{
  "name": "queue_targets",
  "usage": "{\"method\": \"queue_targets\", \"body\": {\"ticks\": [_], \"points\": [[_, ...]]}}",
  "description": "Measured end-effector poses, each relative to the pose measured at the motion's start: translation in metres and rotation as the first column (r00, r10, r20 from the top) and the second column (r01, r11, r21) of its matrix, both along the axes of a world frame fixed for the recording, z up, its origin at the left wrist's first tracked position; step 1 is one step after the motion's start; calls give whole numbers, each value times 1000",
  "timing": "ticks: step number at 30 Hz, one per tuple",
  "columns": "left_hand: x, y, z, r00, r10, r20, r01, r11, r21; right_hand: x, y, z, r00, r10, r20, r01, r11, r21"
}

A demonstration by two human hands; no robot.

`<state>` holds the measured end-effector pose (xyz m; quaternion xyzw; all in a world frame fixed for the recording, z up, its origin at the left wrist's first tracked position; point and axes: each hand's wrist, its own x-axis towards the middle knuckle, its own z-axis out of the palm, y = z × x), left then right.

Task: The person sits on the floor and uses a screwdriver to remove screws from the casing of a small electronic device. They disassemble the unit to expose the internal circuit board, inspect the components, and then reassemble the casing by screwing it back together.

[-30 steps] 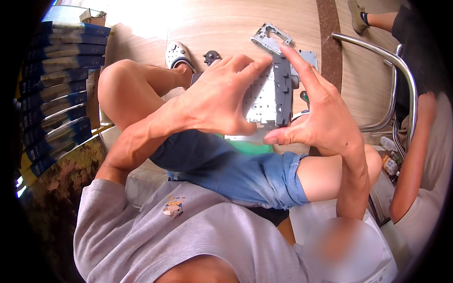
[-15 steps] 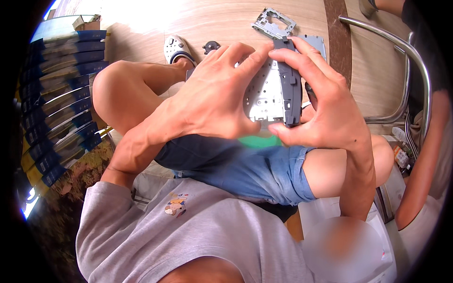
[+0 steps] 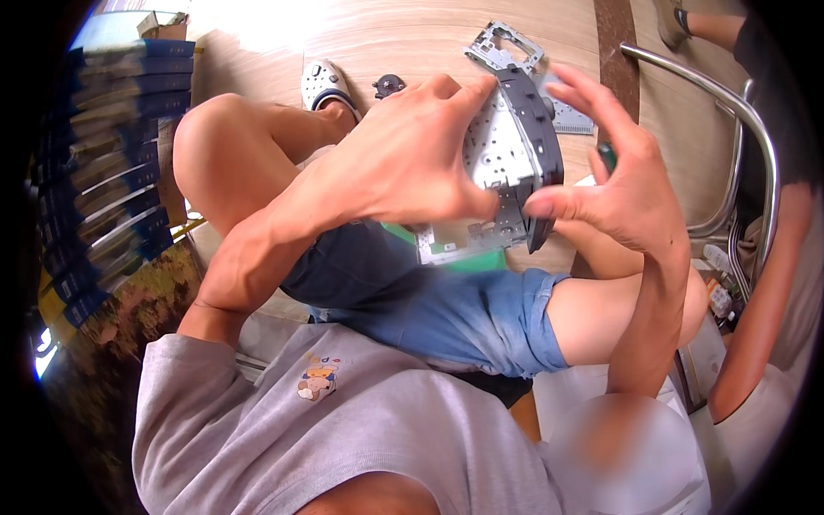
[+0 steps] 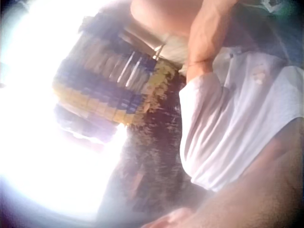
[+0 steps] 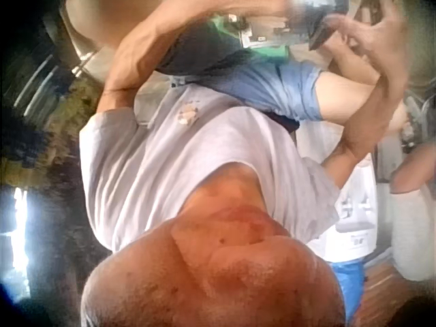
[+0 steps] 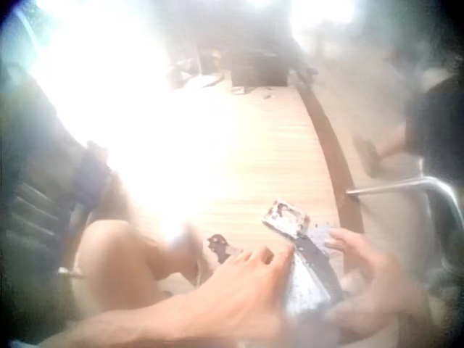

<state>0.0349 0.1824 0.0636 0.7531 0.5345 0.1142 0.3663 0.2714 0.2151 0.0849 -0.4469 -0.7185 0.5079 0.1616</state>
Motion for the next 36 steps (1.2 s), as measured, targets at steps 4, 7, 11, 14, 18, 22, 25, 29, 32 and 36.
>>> {"method": "queue_targets", "body": {"ticks": [4,7,11,14,18,22,25,29,32,36], "points": [[8,2,-11,991,99,-94,-103,994,-40,19,-3,-9,959,-263,107,237,949,207],[12,1,-23,982,144,-121,-142,990,23,28,-8,1,863,-502,49,490,857,160],[20,4,-23,982,158,-104,-149,985,89,20,-25,6,768,-581,-269,608,793,22],[18,7,-21,968,249,-33,-244,962,119,4,-32,1,876,-452,-167,461,685,565],[17,13,-13,946,323,-15,-320,940,117,12,-45,4,951,-280,-129,270,552,789],[21,21,-12,936,352,12,-350,927,133,-3,-62,2,916,-55,-397,371,488,790],[16,20,-13,929,369,3,-367,922,125,-3,-70,8,991,-51,-122,125,662,739],[15,22,-12,924,382,-9,-379,920,101,-12,-62,7,986,70,152,-164,592,789],[13,22,-11,917,400,-5,-398,913,92,-17,-54,-1,989,35,146,-143,518,843],[12,21,-11,918,395,-3,-393,913,110,-22,-50,-7,992,86,89,-120,491,863]]}}
